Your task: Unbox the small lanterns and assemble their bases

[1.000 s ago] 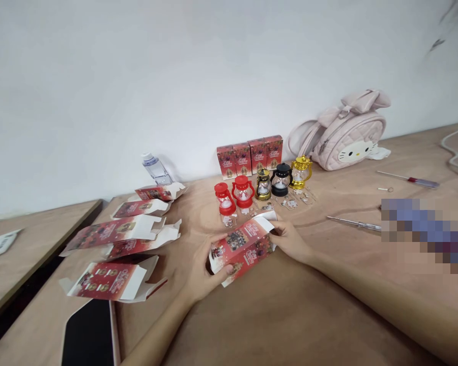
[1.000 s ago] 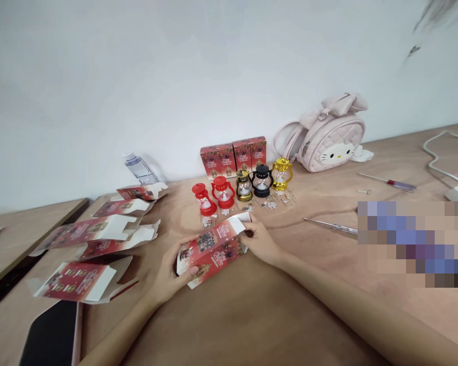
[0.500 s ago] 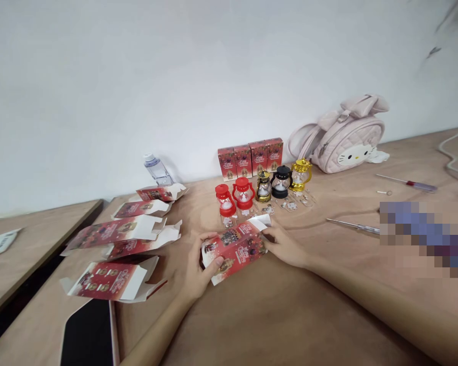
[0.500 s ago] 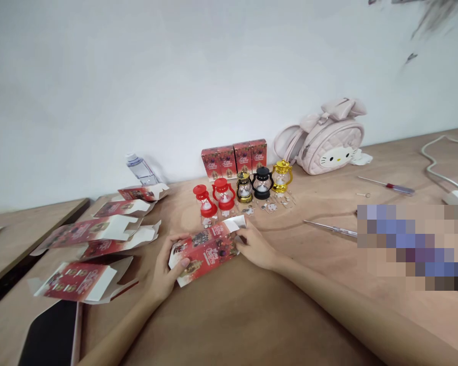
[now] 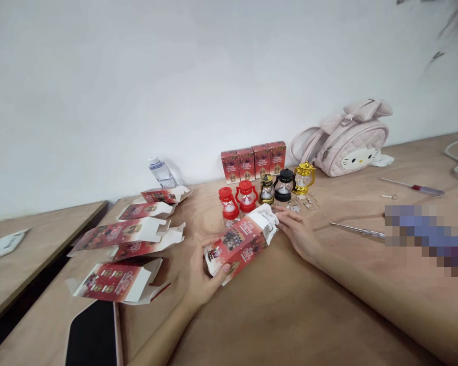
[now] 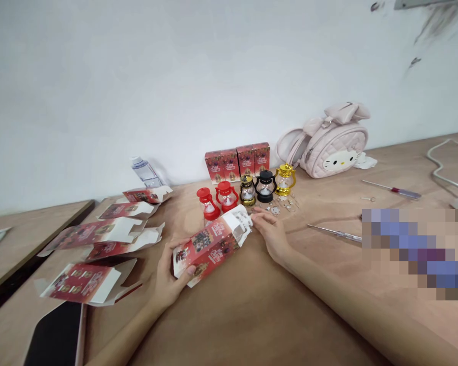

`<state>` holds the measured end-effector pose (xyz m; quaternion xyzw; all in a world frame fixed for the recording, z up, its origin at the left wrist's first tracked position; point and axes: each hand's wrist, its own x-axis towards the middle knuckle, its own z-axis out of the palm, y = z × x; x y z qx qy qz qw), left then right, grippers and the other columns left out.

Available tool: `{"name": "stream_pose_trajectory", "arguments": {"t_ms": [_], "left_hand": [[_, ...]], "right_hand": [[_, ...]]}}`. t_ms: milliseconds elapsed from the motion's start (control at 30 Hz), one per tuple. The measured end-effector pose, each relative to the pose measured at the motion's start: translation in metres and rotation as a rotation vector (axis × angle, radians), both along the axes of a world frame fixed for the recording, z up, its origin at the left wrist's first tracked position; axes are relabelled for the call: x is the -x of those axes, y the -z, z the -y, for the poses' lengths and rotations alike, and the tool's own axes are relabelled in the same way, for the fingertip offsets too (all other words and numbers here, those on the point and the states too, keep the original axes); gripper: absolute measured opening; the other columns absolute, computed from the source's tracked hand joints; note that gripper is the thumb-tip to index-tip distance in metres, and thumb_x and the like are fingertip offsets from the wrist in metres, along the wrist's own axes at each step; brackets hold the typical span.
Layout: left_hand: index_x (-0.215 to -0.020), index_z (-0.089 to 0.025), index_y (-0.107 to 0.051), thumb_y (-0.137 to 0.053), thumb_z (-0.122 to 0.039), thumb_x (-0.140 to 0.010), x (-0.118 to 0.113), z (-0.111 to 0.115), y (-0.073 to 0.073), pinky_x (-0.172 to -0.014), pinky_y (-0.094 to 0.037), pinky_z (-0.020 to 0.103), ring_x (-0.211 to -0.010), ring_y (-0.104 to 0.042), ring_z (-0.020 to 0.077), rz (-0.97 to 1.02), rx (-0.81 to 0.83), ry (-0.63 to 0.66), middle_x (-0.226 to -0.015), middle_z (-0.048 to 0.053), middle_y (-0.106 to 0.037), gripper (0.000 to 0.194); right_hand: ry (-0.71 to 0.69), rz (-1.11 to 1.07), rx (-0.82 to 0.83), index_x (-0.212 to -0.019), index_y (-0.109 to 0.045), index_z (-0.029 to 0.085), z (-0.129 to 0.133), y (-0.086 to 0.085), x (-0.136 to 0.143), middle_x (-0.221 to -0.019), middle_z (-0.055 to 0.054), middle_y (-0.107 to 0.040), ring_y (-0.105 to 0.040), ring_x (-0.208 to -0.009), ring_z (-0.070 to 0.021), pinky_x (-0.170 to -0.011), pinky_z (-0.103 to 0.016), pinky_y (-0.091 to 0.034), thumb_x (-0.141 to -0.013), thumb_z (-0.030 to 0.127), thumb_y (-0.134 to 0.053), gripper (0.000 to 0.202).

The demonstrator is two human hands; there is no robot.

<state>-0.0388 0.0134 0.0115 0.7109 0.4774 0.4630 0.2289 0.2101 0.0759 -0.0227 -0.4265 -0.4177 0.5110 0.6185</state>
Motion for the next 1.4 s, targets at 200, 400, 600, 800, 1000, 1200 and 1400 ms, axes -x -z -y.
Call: {"name": "stream_pose_trajectory", "arguments": {"t_ms": [200, 400, 600, 800, 1000, 1200, 1400], "left_hand": [[-0.101, -0.021, -0.051, -0.063, -0.041, -0.070, 0.001, -0.002, 0.000, -0.081, -0.044, 0.035, -0.093, -0.057, 0.0249, 0.123, 0.033, -0.041, -0.099, 0.006, -0.060, 0.038], [-0.100, -0.021, -0.052, -0.057, -0.046, -0.076, 0.004, -0.008, 0.008, -0.081, -0.043, 0.030, -0.094, -0.056, 0.0220, 0.278, 0.087, -0.151, -0.099, 0.004, -0.058, 0.035], [-0.098, -0.020, -0.051, -0.052, -0.054, -0.077, 0.008, -0.019, 0.020, -0.062, -0.043, 0.024, -0.071, -0.057, 0.0152, 0.614, 0.307, -0.115, -0.085, -0.001, -0.059, 0.040], [-0.090, -0.020, -0.051, -0.049, -0.058, -0.077, 0.004, -0.019, 0.017, -0.063, -0.046, 0.027, -0.073, -0.061, 0.0183, 0.701, 0.382, -0.030, -0.079, -0.001, -0.062, 0.040], [-0.093, -0.019, -0.054, -0.060, -0.056, -0.069, 0.002, -0.009, 0.004, -0.065, -0.050, 0.031, -0.077, -0.065, 0.0231, 0.737, 0.553, 0.159, -0.083, 0.004, -0.066, 0.045], [-0.103, -0.020, -0.056, -0.066, -0.055, -0.062, 0.005, -0.010, 0.002, -0.065, -0.052, 0.032, -0.077, -0.065, 0.0237, 0.808, 0.635, 0.227, -0.087, 0.005, -0.067, 0.055], [-0.103, -0.021, -0.053, -0.076, -0.055, -0.055, 0.002, -0.015, 0.005, -0.062, -0.052, 0.031, -0.074, -0.066, 0.0215, 0.814, 0.634, 0.141, -0.091, 0.006, -0.067, 0.063]], "right_hand": [[0.181, -0.115, -0.046, -0.074, -0.062, 0.021, -0.010, -0.035, -0.022, -0.093, -0.004, -0.069, -0.065, -0.084, -0.0189, -0.074, -0.034, -0.054, -0.071, 0.038, -0.070, 0.019], [0.357, 0.293, -0.327, -0.079, -0.061, 0.020, -0.005, -0.071, -0.043, -0.088, -0.004, -0.070, -0.066, -0.082, -0.0183, -0.073, -0.033, -0.052, -0.079, 0.040, -0.063, 0.019], [0.282, 0.731, -0.394, -0.086, -0.061, 0.020, 0.004, -0.063, -0.041, -0.104, -0.008, -0.068, -0.065, -0.090, -0.0222, -0.079, -0.039, -0.050, -0.085, 0.041, -0.054, 0.021], [0.280, 0.746, -0.358, -0.091, -0.057, 0.021, -0.002, -0.037, -0.037, -0.104, -0.009, -0.065, -0.062, -0.095, -0.0228, -0.085, -0.042, -0.048, -0.088, 0.044, -0.047, 0.026], [0.439, 0.910, -0.519, -0.106, -0.050, 0.022, 0.008, -0.029, -0.034, -0.122, -0.012, -0.055, -0.049, -0.115, -0.0287, -0.098, -0.052, -0.035, -0.086, 0.039, -0.047, 0.026], [0.084, 0.833, -0.772, -0.113, -0.044, 0.033, 0.047, 0.006, -0.012, -0.126, -0.009, -0.048, -0.044, -0.120, -0.0383, -0.099, -0.056, -0.034, -0.061, 0.042, -0.067, 0.057], [-0.253, 0.621, -0.450, -0.127, -0.042, 0.024, 0.055, 0.008, 0.004, -0.132, -0.014, -0.047, -0.036, -0.129, -0.0354, -0.108, -0.050, -0.027, -0.059, 0.053, -0.073, 0.081]]}}
